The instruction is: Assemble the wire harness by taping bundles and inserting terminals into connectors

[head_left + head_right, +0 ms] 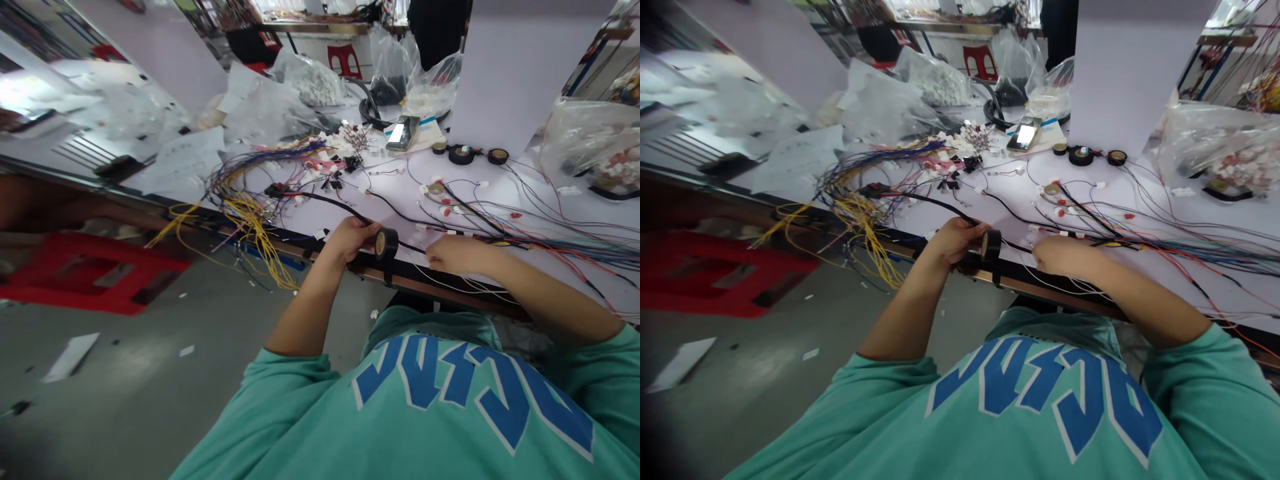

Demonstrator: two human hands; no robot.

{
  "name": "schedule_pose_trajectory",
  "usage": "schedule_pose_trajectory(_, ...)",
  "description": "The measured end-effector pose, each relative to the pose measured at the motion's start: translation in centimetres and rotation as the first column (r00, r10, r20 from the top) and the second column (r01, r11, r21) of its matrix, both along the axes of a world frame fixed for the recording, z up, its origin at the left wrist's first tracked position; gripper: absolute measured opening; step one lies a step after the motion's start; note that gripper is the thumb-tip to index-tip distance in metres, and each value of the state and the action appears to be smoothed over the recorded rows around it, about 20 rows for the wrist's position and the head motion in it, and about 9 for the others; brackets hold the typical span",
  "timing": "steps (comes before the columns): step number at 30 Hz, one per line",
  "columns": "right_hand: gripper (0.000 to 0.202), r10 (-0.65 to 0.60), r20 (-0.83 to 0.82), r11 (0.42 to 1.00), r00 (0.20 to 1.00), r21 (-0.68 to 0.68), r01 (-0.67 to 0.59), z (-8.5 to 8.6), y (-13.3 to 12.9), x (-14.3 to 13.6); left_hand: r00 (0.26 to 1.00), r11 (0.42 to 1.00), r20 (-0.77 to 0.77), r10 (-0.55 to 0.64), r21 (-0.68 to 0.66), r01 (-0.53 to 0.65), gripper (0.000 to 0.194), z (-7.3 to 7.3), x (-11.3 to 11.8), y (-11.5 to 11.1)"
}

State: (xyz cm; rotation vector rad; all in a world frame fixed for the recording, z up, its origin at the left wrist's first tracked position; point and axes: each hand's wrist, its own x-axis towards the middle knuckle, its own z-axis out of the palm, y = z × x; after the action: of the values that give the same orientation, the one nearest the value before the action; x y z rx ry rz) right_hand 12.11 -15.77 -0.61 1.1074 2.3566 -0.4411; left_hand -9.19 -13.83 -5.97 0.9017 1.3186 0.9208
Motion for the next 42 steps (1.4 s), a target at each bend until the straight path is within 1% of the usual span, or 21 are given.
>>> schedule_pose_trajectory(1, 0.029, -0.008, 0.042, 1.0, 0.999, -0.006, 0.008, 0.4, 0.3, 0.4, 1.0, 1.0, -0.005, 0.001, 0.008, -0.001, 0.016, 0.1, 0.0, 0.1)
schedule_pose_trajectory(3, 0.03, -0.06, 0.026, 0.994, 0.998, 0.092, 0.057, 1.0, 0.6, 1.0, 1.0, 1.0, -0.015, -0.002, 0.021, 0.003, 0.016, 0.4, 0.0, 0.2)
schedule_pose_trajectory(5, 0.036, -0.03, -0.187, 0.963, 0.982, 0.258, 0.079, 1.1, 0.6, 0.9, 1.0, 1.0, -0.022, -0.013, 0.025, 0.013, 0.015, 0.5, 0.1, 0.2)
schedule_pose_trajectory(7, 0.045, 0.202, -0.433, 0.915, 0.878, 0.404, -0.011, 1.0, 0.1, -0.1, 1.0, 0.999, -0.023, -0.018, 0.036, 0.018, 0.013, 0.7, 0.3, 0.2)
schedule_pose_trajectory(8, 0.047, 0.341, -0.487, 0.883, 0.804, 0.46, -0.096, 0.9, -0.3, -0.8, 1.0, 0.999, -0.02, -0.021, 0.049, 0.022, 0.012, 0.9, 0.4, 0.2)
schedule_pose_trajectory(9, 0.044, 0.461, -0.483, 0.841, 0.744, 0.506, -0.191, 0.8, -0.6, -1.6, 1.0, 0.998, -0.015, -0.024, 0.062, 0.025, 0.011, 1.0, 0.5, 0.2)
schedule_pose_trajectory(11, 0.037, 0.601, -0.371, 0.757, 0.708, 0.549, -0.355, 0.9, -1.2, -3.2, 0.999, 0.996, 0.001, -0.036, 0.079, 0.035, 0.011, 1.4, 0.4, 0.1)
schedule_pose_trajectory(14, 0.036, 0.643, -0.2, 0.702, 0.74, 0.541, -0.464, 1.3, -1.3, -4.3, 0.998, 0.996, 0.021, -0.058, 0.07, 0.056, 0.013, 2.0, 0.1, 0.0)
schedule_pose_trajectory(15, 0.033, 0.627, -0.198, 0.711, 0.754, 0.54, -0.45, 1.5, -1.1, -4.3, 0.998, 0.996, 0.024, -0.066, 0.062, 0.064, 0.012, 2.2, -0.1, -0.1)
schedule_pose_trajectory(17, 0.028, 0.54, -0.259, 0.774, 0.801, 0.527, -0.351, 1.8, -0.2, -3.6, 0.997, 0.996, 0.024, -0.079, 0.05, 0.077, 0.011, 2.6, -0.2, -0.4)
schedule_pose_trajectory(19, 0.034, 0.395, -0.335, 0.854, 0.855, 0.477, -0.208, 1.8, 1.1, -2.7, 0.996, 0.995, 0.018, -0.084, 0.063, 0.083, 0.009, 2.9, -0.2, -0.9)
schedule_pose_trajectory(21, 0.034, 0.254, -0.392, 0.913, 0.884, 0.4, -0.085, 1.3, 2.6, -2.3, 0.997, 0.988, 0.001, -0.072, 0.134, 0.072, 0.01, 3.3, 0.0, -1.5)
schedule_pose_trajectory(23, 0.03, 0.172, -0.469, 0.951, 0.866, 0.309, -0.021, 0.4, 3.9, -2.5, 0.998, 0.969, -0.039, -0.057, 0.237, 0.064, 0.012, 3.7, 0.4, -2.1)
schedule_pose_trajectory(26, 0.026, 0.113, -0.66, 0.985, 0.743, 0.17, 0.001, -1.3, 5.0, -3.6, 0.987, 0.931, -0.153, -0.056, 0.349, 0.107, 0.012, 4.3, 0.5, -2.6)
schedule_pose_trajectory(29, 0.016, -0.083, -0.788, 0.991, 0.61, -0.003, 0.131, -2.5, 4.8, -4.3, 0.964, 0.895, -0.265, -0.038, 0.421, 0.151, 0.008, 4.6, 0.0, -2.3)
schedule_pose_trajectory(31, 0.015, -0.255, -0.813, 0.961, 0.523, -0.154, 0.229, -2.8, 4.2, -4.1, 0.967, 0.867, -0.256, 0.004, 0.482, 0.124, 0.007, 4.4, -0.4, -1.9)
schedule_pose_trajectory(33, 0.019, -0.366, -0.828, 0.927, 0.425, -0.285, 0.244, -2.8, 3.5, -3.6, 0.98, 0.849, -0.194, 0.038, 0.524, 0.071, 0.007, 4.0, -0.6, -1.4)
schedule_pose_trajectory(35, 0.015, -0.392, -0.849, 0.917, 0.356, -0.331, 0.221, -2.7, 2.7, -3.1, 0.991, 0.836, -0.127, 0.049, 0.548, 0.029, 0.009, 3.4, -0.6, -1.1)
schedule_pose_trajectory(37, 0.008, -0.352, -0.87, 0.93, 0.344, -0.284, 0.233, -2.6, 2.1, -2.9, 0.997, 0.828, -0.069, 0.024, 0.561, 0.019, 0.012, 2.8, -0.5, -1.0)
schedule_pose_trajectory(39, 0.006, -0.308, -0.878, 0.938, 0.366, -0.216, 0.271, -2.5, 1.6, -3.0, 1.0, 0.833, -0.007, -0.028, 0.553, 0.027, 0.017, 2.3, -0.3, -1.1)
schedule_pose_trajectory(42, 0.006, -0.315, -0.864, 0.926, 0.392, -0.19, 0.325, -2.5, 1.2, -3.3, 0.997, 0.856, 0.025, -0.074, 0.515, 0.05, 0.026, 1.8, 0.0, -1.4)
